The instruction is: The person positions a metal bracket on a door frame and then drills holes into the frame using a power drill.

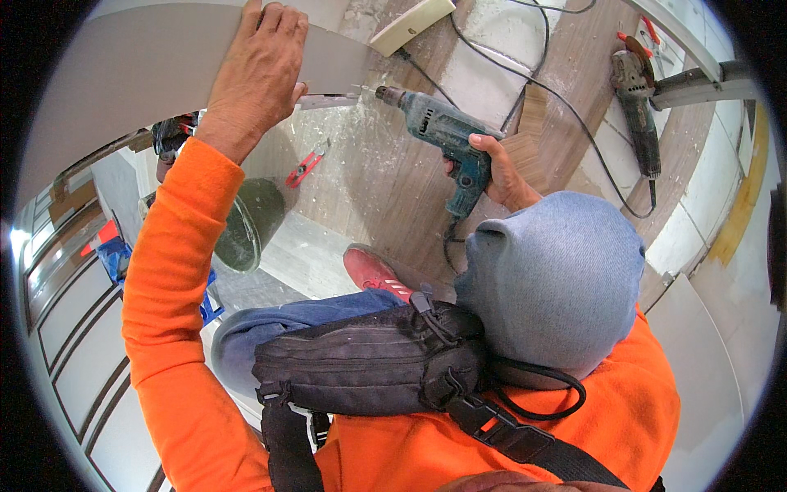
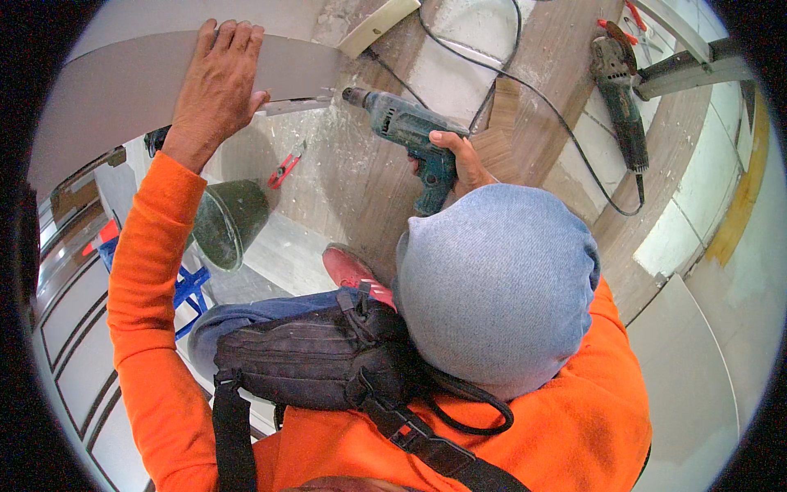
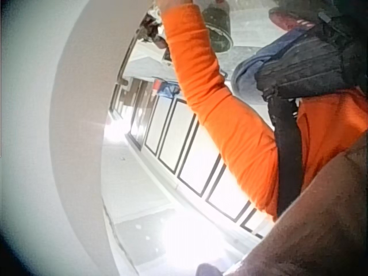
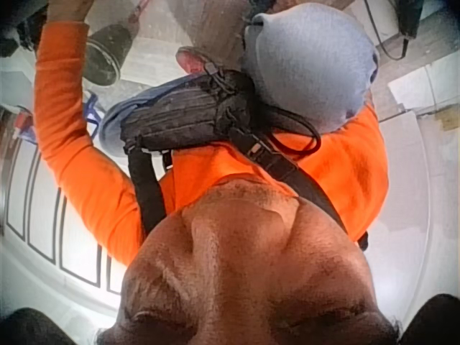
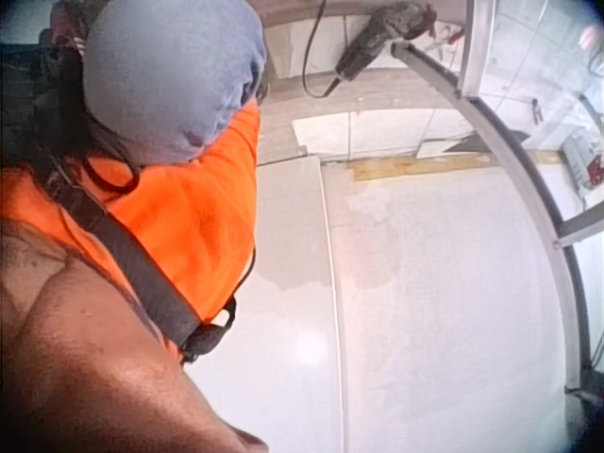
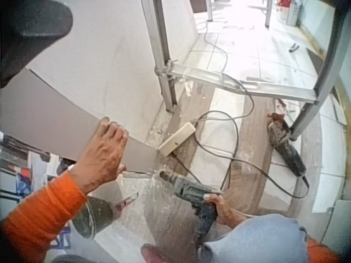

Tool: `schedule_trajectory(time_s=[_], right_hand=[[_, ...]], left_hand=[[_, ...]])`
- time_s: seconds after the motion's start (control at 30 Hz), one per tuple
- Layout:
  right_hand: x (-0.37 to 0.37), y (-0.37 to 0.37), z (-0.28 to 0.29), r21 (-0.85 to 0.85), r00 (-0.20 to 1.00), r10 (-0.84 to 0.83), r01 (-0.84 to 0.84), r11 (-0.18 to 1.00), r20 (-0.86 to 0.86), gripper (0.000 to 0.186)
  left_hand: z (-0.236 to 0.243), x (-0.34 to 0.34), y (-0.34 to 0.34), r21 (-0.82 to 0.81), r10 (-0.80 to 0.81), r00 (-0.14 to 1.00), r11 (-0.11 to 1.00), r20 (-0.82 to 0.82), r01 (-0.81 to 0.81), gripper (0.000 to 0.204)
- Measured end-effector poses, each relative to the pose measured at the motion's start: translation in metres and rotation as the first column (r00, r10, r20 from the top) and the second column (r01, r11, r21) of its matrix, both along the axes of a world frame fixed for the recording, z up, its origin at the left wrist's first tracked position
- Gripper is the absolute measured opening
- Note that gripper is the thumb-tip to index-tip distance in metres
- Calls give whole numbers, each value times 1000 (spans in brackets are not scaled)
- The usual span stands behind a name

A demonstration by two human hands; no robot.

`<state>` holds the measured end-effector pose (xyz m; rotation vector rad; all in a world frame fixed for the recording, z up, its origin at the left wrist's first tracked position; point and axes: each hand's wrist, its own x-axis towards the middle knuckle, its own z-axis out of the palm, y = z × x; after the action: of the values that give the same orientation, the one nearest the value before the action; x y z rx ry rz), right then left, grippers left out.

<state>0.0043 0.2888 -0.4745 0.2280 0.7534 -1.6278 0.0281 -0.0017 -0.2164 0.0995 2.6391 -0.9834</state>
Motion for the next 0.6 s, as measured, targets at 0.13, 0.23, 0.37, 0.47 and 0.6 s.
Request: schedule_trajectory(time_s=[0.13,0.23,0.37,0.47,0.6], right_hand=[[-1,1,0,-19,1000,15,-15,1000,4,58],[-3,3,-1,-32,1000,9,-9,999,-2,59],[-4,3,-3,-28,1000,1,0,1000,9,60],[-3,0,2,-22,999,-28,28,999,25,59],[-3,-2,1,-17,1000,-5,5,1000,26,59]], left_hand=[[3,-1,4,-10,20,1000,1000,10,-20,87],[2,-1,3,3,26,1000,1000,3,-26,87],[2,-1,3,16,30,1000,999,0,-30,87],[0,0,1,6,16,1000,1000,-8,-16,87],[0,-1,2,9,23,1000,1000,-7,-23,88]])
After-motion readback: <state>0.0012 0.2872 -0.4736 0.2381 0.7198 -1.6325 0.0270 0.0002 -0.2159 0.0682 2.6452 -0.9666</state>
